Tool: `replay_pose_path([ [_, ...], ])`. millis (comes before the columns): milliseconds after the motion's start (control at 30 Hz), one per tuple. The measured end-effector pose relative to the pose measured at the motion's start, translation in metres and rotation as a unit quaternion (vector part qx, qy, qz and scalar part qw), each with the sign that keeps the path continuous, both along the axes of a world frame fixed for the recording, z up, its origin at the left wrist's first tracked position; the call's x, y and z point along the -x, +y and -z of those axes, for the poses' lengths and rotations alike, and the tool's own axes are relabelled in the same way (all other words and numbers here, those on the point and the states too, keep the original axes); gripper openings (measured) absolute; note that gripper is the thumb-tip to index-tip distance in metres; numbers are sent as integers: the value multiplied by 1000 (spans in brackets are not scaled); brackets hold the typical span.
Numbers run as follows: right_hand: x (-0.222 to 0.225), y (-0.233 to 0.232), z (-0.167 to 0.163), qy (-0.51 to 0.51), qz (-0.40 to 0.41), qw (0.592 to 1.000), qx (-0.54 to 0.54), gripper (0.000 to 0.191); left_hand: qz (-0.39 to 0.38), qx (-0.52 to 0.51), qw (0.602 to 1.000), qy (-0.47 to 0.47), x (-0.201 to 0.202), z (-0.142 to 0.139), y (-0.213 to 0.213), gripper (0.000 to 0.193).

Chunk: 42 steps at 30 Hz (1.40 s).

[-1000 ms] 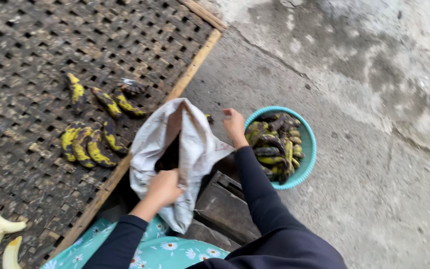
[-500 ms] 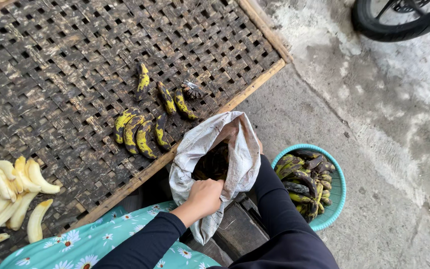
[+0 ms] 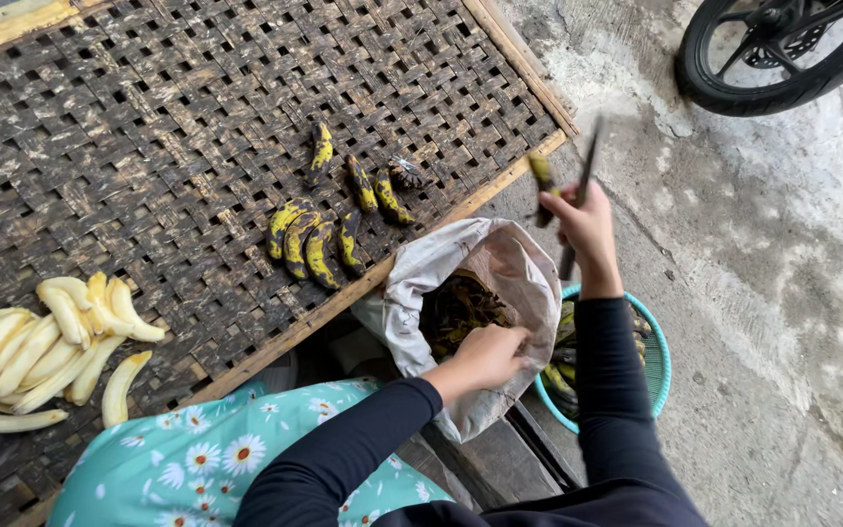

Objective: The person sits on the ground and peels bananas one at a time with a knife, cutting the peel and pulling it off by hand. Peeled bananas are placed on a woven bamboo mat, and peels are dropped into a white sack beside them.

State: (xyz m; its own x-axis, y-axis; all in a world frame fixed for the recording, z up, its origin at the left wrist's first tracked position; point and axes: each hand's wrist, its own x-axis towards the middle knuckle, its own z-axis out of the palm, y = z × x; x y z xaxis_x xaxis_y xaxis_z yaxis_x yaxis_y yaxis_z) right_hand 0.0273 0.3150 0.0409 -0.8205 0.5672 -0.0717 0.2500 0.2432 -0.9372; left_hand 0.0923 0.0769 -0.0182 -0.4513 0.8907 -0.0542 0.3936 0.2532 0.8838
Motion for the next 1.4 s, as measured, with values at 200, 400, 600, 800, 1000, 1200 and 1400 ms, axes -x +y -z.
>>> replay_pose_path([
  [200,98,-109,-29,-161,-196,965,67,11,48,297,922,243,39,7,-38,30],
  [400,175,-176,19,-35,-179,934,-306,10,-88,232,934,257,64,17,-67,23],
  [600,194,-181,29,-182,-234,856,-424,17,-91,267,916,283,70,19,-77,21],
  [800,148,-174,29,-119,-194,892,-389,53,-113,276,905,303,71,15,-70,22],
  [1000,55,-144,-2,0,-43,979,-200,64,-89,160,901,393,64,20,-64,41],
  [1200,-102,-92,-16,-69,46,991,-101,50,-167,241,880,373,57,45,-52,19],
  [1400,-251,-3,22,-137,272,909,-285,45,-264,91,896,345,82,45,-47,28],
])
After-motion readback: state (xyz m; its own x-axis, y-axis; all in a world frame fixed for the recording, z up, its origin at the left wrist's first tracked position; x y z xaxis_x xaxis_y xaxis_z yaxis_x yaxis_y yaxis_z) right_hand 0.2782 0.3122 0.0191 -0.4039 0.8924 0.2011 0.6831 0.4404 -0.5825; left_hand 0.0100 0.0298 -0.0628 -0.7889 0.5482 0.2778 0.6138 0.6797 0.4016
